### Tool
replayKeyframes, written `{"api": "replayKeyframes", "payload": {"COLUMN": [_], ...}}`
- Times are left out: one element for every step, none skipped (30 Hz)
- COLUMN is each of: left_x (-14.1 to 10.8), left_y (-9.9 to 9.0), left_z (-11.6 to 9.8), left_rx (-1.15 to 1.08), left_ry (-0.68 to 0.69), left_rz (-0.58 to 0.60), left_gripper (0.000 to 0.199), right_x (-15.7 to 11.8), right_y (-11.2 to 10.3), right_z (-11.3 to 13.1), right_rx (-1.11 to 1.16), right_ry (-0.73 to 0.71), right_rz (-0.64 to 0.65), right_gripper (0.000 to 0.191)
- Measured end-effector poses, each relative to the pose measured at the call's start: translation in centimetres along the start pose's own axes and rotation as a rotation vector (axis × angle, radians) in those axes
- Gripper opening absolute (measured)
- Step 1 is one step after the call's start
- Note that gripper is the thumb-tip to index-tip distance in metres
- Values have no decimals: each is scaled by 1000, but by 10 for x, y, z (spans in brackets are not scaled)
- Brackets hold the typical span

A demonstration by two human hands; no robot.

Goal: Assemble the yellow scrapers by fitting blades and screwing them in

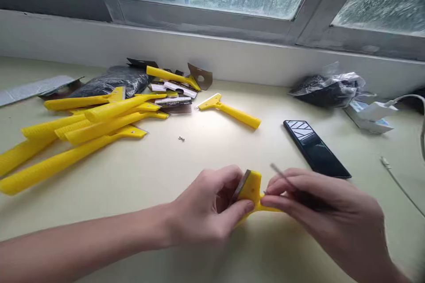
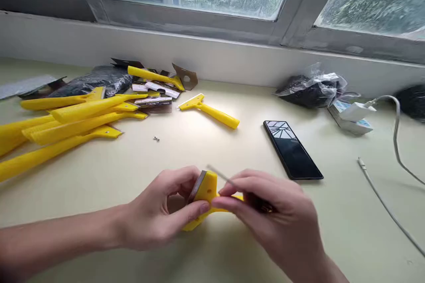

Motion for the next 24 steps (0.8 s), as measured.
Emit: {"api": "replayKeyframes", "payload": {"left_x": [0, 1, 1, 1, 1, 0, 0, 0, -1, -1, -2, -2, -2, -3, -3, -3, -3, -4, -4, -4, -4, -4, -4, -4], "left_y": [0, 0, -1, 0, 0, 0, 0, 0, 0, 0, 0, 0, 0, 0, -1, -1, -1, -1, -1, -1, -1, -1, -1, -2], "left_z": [0, 0, 0, 0, 0, 0, -1, -1, -1, -1, -2, -2, -2, -2, -2, -2, -2, -2, -3, -3, -3, -4, -4, -4], "left_rx": [-21, -31, -44, -53, -56, -36, -14, 8, 27, 40, 49, 55, 62, 68, 75, 82, 90, 101, 113, 125, 136, 145, 153, 162], "left_ry": [1, 12, 19, 27, 29, 43, 56, 70, 84, 96, 108, 120, 132, 143, 149, 155, 159, 165, 173, 181, 188, 191, 190, 190], "left_rz": [1, 1, -9, -2, -3, -6, -14, -25, -36, -47, -55, -60, -63, -66, -69, -72, -74, -75, -76, -77, -79, -83, -88, -95], "left_gripper": [23, 22, 22, 22, 22, 22, 22, 22, 21, 20, 19, 18, 18, 17, 16, 15, 14, 14, 14, 14, 14, 13, 13, 13], "right_x": [0, -1, -1, -1, -1, -1, -1, -1, 0, 0, 1, 1, 1, 1, 1, 1, 1, 1, 1, 0, 0, 0, 0, 0], "right_y": [4, 8, 11, 13, 14, 14, 14, 13, 12, 12, 12, 12, 12, 12, 13, 13, 13, 14, 15, 15, 15, 15, 15, 15], "right_z": [0, 1, 0, 0, 0, -1, -1, -1, -1, -1, 0, 0, 1, 1, 1, 1, 1, 0, 0, 0, 0, 0, 0, -1], "right_rx": [14, 23, 29, 31, 22, 15, 11, 9, 12, 17, 19, 20, 23, 27, 31, 33, 38, 44, 51, 57, 61, 60, 51, 40], "right_ry": [-42, -75, -99, -114, -113, -108, -101, -92, -85, -81, -78, -75, -74, -71, -64, -55, -49, -44, -42, -42, -44, -45, -36, -22], "right_rz": [19, 33, 40, 43, 36, 27, 16, 9, 9, 16, 28, 39, 47, 52, 53, 48, 44, 48, 57, 66, 71, 70, 65, 54], "right_gripper": [19, 20, 21, 22, 21, 20, 20, 20, 20, 20, 19, 19, 18, 17, 16, 16, 16, 16, 16, 17, 17, 18, 17, 16]}}
Point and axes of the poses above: each hand's wrist, its own x-axis towards the middle knuckle, its own y-axis out of the palm, z = x × y, the point moved 4 cm from there along x, towards the middle knuckle, and after that the axes turned 15 degrees about x, right-handed, at the moved point
